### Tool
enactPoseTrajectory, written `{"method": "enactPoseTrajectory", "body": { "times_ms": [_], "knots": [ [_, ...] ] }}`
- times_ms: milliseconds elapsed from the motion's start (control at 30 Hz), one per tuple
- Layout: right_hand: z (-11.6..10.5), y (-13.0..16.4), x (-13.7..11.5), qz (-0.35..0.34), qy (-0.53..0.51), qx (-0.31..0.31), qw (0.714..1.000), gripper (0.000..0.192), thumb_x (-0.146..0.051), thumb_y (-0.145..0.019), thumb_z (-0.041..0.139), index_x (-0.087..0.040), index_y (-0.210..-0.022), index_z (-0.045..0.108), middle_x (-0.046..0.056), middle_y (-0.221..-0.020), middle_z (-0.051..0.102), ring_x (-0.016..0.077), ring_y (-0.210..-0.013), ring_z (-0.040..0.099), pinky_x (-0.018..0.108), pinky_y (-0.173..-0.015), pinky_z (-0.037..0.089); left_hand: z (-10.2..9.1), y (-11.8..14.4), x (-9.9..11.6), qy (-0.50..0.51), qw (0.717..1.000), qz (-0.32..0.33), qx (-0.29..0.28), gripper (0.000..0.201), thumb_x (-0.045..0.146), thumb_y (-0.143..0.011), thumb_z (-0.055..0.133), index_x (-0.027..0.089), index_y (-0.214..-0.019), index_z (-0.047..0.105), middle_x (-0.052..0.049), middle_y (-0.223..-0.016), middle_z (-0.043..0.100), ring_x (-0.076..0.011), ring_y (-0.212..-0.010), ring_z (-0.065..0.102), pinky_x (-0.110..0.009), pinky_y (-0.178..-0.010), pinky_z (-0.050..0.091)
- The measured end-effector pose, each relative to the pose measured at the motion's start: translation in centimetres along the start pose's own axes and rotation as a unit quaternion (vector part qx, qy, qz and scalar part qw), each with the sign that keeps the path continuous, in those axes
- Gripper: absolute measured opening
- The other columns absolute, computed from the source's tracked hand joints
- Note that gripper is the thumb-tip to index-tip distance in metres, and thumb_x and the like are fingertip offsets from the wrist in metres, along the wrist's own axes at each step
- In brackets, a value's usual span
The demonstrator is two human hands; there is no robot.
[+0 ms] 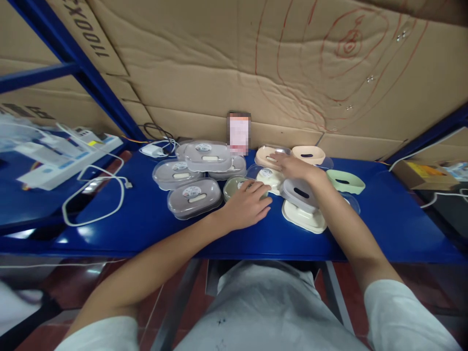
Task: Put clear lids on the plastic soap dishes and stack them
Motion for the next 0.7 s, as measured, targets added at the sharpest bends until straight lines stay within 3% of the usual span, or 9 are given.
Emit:
{"method": "enactPoseTrajectory", "body": {
  "times_ms": [167, 300, 400, 533, 600, 700],
  "knots": [
    [0.3, -0.1, 0.7, 0.026, 0.017, 0.002, 1.0, 0.059, -0.019, -0.099, 0.061, -0.022, -0.158, 0.057, 0.014, -0.152, 0.066, 0.0331, -0.134, 0.07, 0.046, -0.113, 0.055, -0.2, 0.0, 0.0, 0.017, 1.0, -0.003, -0.011, 0.021, 0.029, -0.107, 0.059, 0.017, -0.115, 0.076, -0.015, -0.139, 0.066, -0.0335, -0.131, 0.058, -0.052, -0.112, 0.044],
    [-0.4, 0.1, 0.0, 0.025, 0.021, 0.006, 0.999, 0.049, -0.021, -0.103, 0.056, -0.023, -0.152, 0.065, 0.01, -0.15, 0.069, 0.0299, -0.135, 0.069, 0.04, -0.113, 0.053, -0.2, -0.1, 0.0, 0.025, 1.0, -0.009, -0.014, 0.019, 0.027, -0.106, 0.062, 0.018, -0.115, 0.076, -0.015, -0.139, 0.066, -0.0338, -0.131, 0.058, -0.053, -0.112, 0.045],
    [-1.4, 0.1, -0.8, 0.022, 0.019, 0.012, 1.0, 0.041, -0.023, -0.108, 0.049, -0.019, -0.143, 0.071, 0.014, -0.144, 0.073, 0.0303, -0.135, 0.069, 0.041, -0.113, 0.051, -0.1, -0.2, 0.0, 0.028, 0.999, -0.012, -0.016, 0.02, 0.027, -0.106, 0.061, 0.019, -0.114, 0.077, -0.016, -0.139, 0.067, -0.0336, -0.131, 0.059, -0.053, -0.113, 0.046],
    [-3.6, 0.6, -1.0, 0.037, 0.018, 0.032, 0.999, 0.042, -0.026, -0.11, 0.045, -0.016, -0.144, 0.068, 0.016, -0.142, 0.074, 0.0322, -0.133, 0.069, 0.044, -0.112, 0.05, -0.7, 0.1, -0.5, 0.04, 0.998, -0.016, -0.044, 0.025, 0.03, -0.107, 0.059, 0.02, -0.124, 0.075, -0.016, -0.149, 0.062, -0.0343, -0.138, 0.057, -0.057, -0.12, 0.041],
    [-5.1, 1.5, -0.6, 0.049, 0.017, 0.04, 0.998, 0.043, -0.03, -0.111, 0.044, -0.018, -0.144, 0.068, 0.015, -0.141, 0.074, 0.0332, -0.131, 0.069, 0.045, -0.11, 0.051, -1.2, 0.5, -1.1, 0.061, 0.995, -0.028, -0.073, 0.04, 0.034, -0.102, 0.068, 0.024, -0.141, 0.067, -0.016, -0.161, 0.053, -0.0366, -0.147, 0.051, -0.061, -0.125, 0.035],
    [-7.1, 3.3, 0.4, 0.075, 0.015, 0.035, 0.996, 0.04, -0.029, -0.108, 0.047, -0.021, -0.138, 0.072, 0.013, -0.134, 0.077, 0.0332, -0.122, 0.073, 0.043, -0.102, 0.055, -1.7, 1.6, -2.3, 0.093, 0.987, -0.052, -0.118, 0.079, 0.036, -0.089, 0.083, 0.029, -0.161, 0.049, -0.018, -0.174, 0.034, -0.0417, -0.16, 0.035, -0.065, -0.13, 0.027]
  ]
}}
Point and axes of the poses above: each hand's wrist, its own y-axis away from the middle knuckle, its own z-axis out of the palm, x = y × z, the point moved 3 cm from there along -y, towards the middle knuckle
